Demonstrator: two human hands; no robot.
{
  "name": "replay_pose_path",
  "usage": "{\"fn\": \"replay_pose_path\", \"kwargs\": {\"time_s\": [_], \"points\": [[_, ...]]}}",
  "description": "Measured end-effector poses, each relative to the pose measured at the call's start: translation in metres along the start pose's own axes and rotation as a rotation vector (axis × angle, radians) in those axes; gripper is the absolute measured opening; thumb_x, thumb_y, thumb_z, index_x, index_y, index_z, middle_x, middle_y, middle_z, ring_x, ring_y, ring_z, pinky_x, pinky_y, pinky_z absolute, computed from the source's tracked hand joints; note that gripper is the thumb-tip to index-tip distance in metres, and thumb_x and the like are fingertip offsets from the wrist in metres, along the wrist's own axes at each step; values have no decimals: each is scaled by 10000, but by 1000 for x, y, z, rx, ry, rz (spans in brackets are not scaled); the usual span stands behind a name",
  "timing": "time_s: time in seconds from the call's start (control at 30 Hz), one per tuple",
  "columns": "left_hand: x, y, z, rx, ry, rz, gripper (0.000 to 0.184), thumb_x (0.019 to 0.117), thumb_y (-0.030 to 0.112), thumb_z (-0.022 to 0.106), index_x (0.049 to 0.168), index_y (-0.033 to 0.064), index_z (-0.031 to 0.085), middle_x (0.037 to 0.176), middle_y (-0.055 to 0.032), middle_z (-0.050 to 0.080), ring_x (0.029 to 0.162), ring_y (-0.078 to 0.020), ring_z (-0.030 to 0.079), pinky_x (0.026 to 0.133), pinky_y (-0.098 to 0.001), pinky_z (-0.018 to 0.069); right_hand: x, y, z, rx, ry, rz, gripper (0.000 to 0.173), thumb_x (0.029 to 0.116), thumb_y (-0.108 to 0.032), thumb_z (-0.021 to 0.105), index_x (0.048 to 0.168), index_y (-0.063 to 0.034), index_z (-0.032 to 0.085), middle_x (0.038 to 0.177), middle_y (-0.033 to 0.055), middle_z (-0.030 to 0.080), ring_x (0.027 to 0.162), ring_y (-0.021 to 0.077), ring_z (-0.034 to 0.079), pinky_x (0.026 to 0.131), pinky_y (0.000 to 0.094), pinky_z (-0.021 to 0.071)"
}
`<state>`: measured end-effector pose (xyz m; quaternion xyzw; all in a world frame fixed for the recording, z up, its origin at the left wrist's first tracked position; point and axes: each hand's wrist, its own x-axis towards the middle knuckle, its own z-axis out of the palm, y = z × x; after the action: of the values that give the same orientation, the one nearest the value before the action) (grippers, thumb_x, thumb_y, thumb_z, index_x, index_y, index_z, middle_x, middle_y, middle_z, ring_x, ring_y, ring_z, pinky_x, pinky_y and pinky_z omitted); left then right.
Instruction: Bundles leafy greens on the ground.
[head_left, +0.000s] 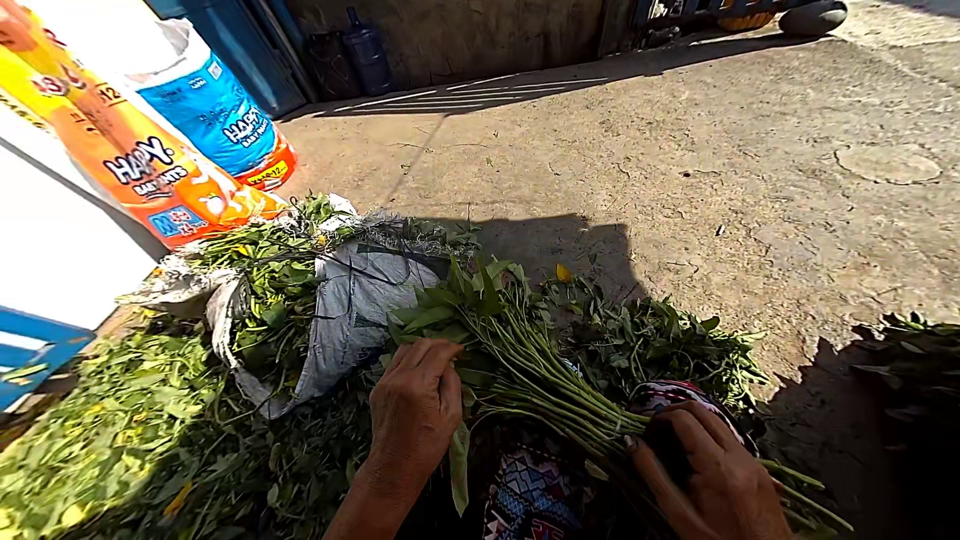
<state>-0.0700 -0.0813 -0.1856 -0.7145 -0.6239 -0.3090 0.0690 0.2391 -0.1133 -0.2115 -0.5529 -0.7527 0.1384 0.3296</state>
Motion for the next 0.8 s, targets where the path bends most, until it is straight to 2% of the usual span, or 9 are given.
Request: {"fn": "replay_pose_path", "kwargs": {"time_s": [0.1,0.23,0.3,0.37,0.43,0.53,0.6,0.7,0.8], "points": [[7,2,2,79,-55,-27,211,924,254,655,1082,168,765,947,7,699,861,-185,680,681,-394,569,25,-34,0,-252,-59,-29,353,890,-406,660,948,-59,698,969,158,654,912,369,657,688,462,561],[4,12,14,139,-64,-56,356,782,328,836,1087,159,762,951,-33,634,862,-232,646,628,-416,538,67,-68,51,-328,-18,-121,479,852,-498,697,1006,-45,715,1033,178,681,1008,396,663,789,528,551],[0,14,18,162,-50,-78,439,758,324,864,1127,125,733,991,-63,630,869,-261,652,625,-432,549,84,-74,75,-317,-73,-124,430,881,-438,729,1022,-32,714,1000,174,676,965,374,668,774,507,556],[-4,12,19,183,-27,-85,526,729,342,883,1154,87,706,1041,-98,641,903,-299,664,634,-453,564,93,-70,90,-297,-109,-95,287,942,-335,679,971,-50,698,954,143,652,899,335,674,676,452,562],[-10,8,20,181,4,-79,576,725,396,872,1167,68,698,1064,-111,644,926,-306,660,654,-446,566,93,-62,97,-249,-82,-46,209,978,-254,636,927,-57,680,948,133,640,880,325,684,604,427,574],[-17,6,20,160,90,-27,552,778,453,821,1162,77,696,1090,-108,642,947,-268,660,683,-394,572,89,-56,99,-201,-22,-25,183,990,-209,592,927,-53,663,934,136,623,831,327,678,571,424,566],[-17,8,18,117,179,41,383,852,353,776,1130,97,716,1089,-96,646,970,-231,649,732,-350,567,88,-54,99,-191,-15,-17,184,996,-207,577,936,-55,663,930,133,616,818,322,672,569,420,564],[-8,21,12,74,259,122,198,914,177,656,1059,115,777,1039,-68,670,907,-185,622,717,-305,527,88,-53,98,-162,-24,3,170,998,-199,582,951,-57,663,932,126,614,823,316,667,584,418,567],[6,30,9,131,115,139,196,918,137,607,957,146,799,969,-12,722,868,-174,670,664,-320,547,88,-53,97,-112,-17,31,170,999,-187,584,941,-47,662,920,123,614,821,306,667,604,422,570]]}}
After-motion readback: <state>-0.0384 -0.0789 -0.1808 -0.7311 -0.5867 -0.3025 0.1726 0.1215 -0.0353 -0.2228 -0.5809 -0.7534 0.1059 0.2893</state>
